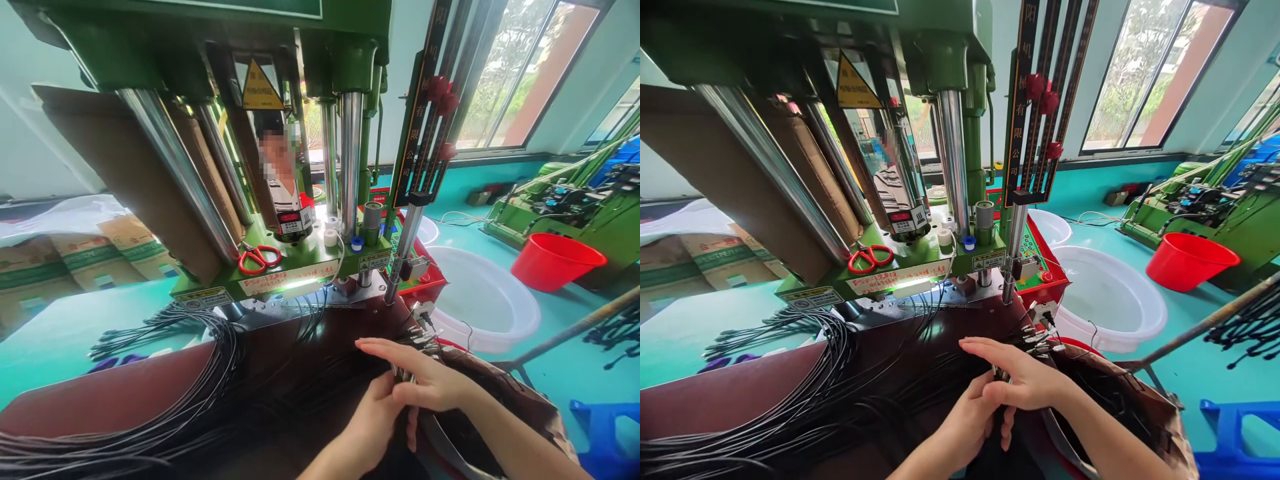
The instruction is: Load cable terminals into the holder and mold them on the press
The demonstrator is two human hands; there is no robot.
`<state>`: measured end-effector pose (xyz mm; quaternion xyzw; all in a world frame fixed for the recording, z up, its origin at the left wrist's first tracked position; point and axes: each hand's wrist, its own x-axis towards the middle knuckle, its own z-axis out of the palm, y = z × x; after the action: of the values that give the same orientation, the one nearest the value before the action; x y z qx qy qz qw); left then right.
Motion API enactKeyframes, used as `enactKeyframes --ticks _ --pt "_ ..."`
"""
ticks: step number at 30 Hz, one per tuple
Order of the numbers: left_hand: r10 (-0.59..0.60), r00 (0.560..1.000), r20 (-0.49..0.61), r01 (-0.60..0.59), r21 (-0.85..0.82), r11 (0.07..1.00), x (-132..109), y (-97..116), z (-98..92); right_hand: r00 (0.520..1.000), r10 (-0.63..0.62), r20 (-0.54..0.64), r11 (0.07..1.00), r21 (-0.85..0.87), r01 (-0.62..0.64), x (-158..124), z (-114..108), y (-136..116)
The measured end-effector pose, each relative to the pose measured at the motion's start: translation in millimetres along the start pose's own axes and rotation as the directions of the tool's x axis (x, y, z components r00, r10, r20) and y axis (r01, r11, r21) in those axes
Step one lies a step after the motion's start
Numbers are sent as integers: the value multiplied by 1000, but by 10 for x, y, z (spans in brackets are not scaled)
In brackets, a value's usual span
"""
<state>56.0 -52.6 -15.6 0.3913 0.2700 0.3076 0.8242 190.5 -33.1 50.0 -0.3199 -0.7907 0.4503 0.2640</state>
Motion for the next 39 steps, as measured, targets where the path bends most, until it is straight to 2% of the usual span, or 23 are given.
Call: enactKeyframes --ticks 2,3,5,7,8,11,13,16,19,22,25,27,28,30,32,35,39 --pt "32 995 -92 -29 29 999 8 -9 -49 999 24 32 1000 16 -24 112 -29 42" --pt "33 988 -153 -31 20 999 8 -1 -81 999 51 6 999 -13 -51 194 -41 91" --pt "24 961 -277 -30 -18 999 -8 33 -152 983 131 -129 973 -175 -153 404 -57 249" --pt "4 941 -339 -27 -63 998 -49 73 -220 941 180 -287 871 -398 -288 641 -53 464" --pt "0 938 -347 -28 -74 997 -77 89 -250 930 185 -319 826 -461 -323 756 -42 576" --pt "5 937 -349 -36 -84 996 -168 112 -316 935 197 -296 753 -566 -337 1036 15 836" --pt "21 931 -363 -50 -71 996 -216 104 -346 936 218 -275 707 -617 -346 1150 51 902" --pt "39 925 -378 -64 -54 997 -260 69 -383 931 273 -241 669 -648 -364 1197 57 839" --pt "41 928 -371 -70 -65 995 -286 36 -402 924 337 -179 691 -619 -372 1076 -3 664" --pt "55 932 -358 -86 -73 994 -307 33 -399 905 397 -151 739 -532 -413 784 -50 484" --pt "76 934 -350 -106 -68 992 -306 49 -380 853 498 -154 758 -400 -515 385 21 379" --pt "76 937 -341 -102 -58 993 -279 56 -358 807 569 -157 794 -153 -589 132 148 366" --pt "72 939 -335 -92 -47 995 -258 58 -342 791 586 -173 808 64 -585 28 228 374" --pt "57 943 -328 -63 -6 998 -202 58 -304 769 588 -249 770 463 -439 -121 392 410" --pt "35 944 -327 -20 49 999 -144 58 -261 742 571 -350 718 651 -245 -192 529 455" --pt "-9 948 -317 46 107 993 -81 59 -205 705 545 -454 707 701 -95 -210 637 512" --pt "-20 950 -312 69 147 987 -45 52 -155 686 551 -475 713 695 -93 -201 661 557"
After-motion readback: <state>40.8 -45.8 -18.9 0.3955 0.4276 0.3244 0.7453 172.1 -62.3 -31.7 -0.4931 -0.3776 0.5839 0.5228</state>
